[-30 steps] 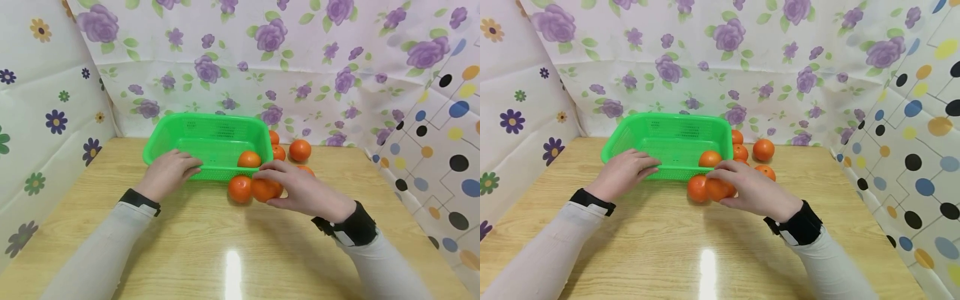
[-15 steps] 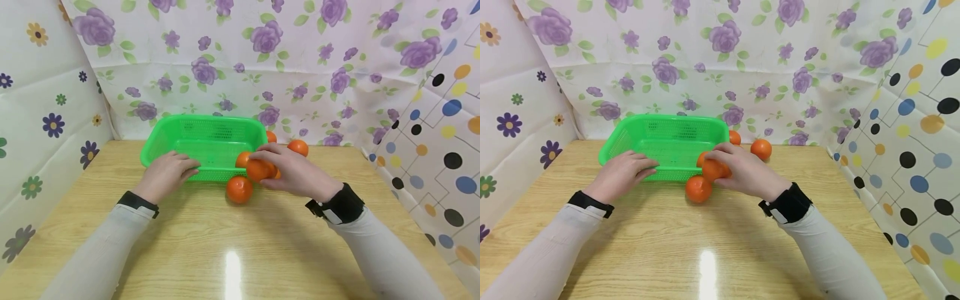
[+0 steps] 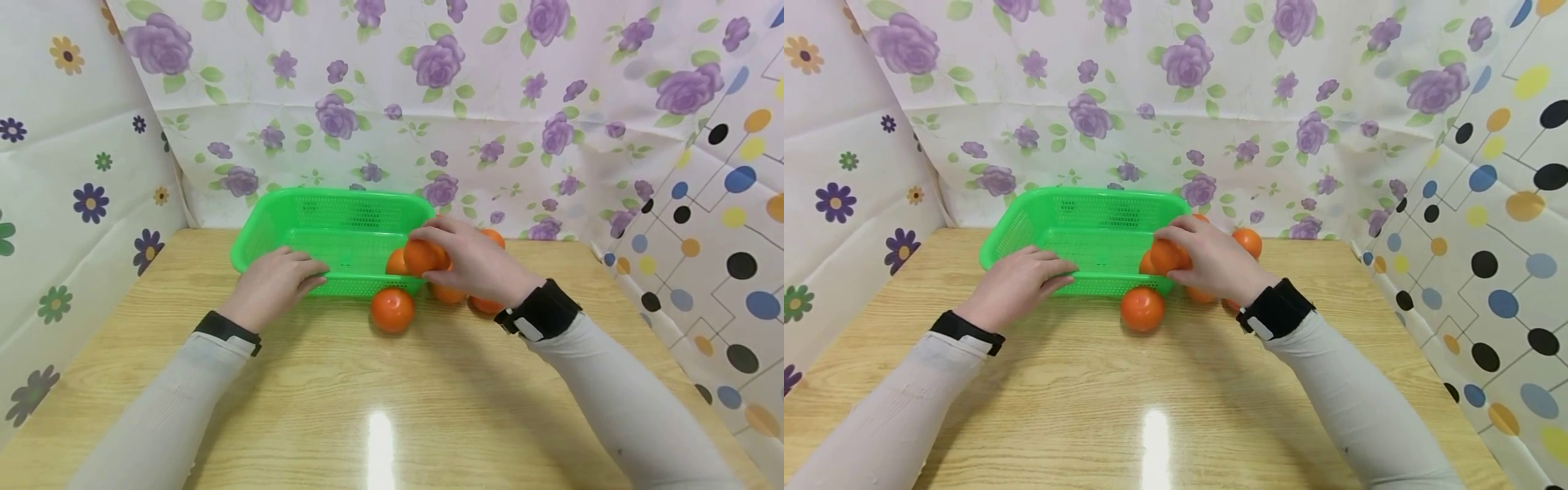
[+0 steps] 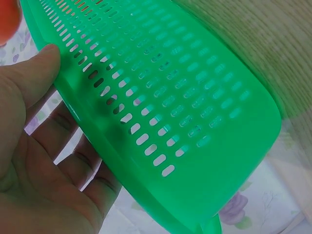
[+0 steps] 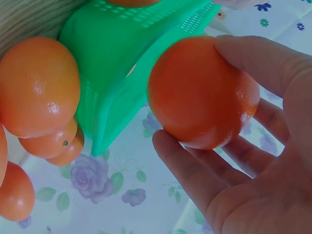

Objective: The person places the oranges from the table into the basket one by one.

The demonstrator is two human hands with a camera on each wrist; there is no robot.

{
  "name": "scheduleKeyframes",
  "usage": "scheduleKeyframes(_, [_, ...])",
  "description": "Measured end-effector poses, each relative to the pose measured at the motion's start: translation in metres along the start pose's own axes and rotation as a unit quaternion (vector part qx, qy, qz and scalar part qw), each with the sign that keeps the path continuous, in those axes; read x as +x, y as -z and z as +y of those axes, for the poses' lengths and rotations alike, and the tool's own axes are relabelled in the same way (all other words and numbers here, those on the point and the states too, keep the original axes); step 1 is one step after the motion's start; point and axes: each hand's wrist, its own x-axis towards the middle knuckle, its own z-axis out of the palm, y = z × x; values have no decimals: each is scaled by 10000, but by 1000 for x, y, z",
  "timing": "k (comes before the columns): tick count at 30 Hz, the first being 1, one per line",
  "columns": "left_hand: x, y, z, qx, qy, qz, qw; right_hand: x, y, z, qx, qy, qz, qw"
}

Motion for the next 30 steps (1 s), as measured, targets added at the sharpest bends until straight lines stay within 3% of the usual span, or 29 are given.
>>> scheduleKeyframes(12, [0,-1,-1,31,-37,47,10000,24,-1,10,-63,-579,-38,9983])
scheduleKeyframes(30, [0,-1,0,-5,-21,102,9999,58,-8,18,-275,-932,-269,9949])
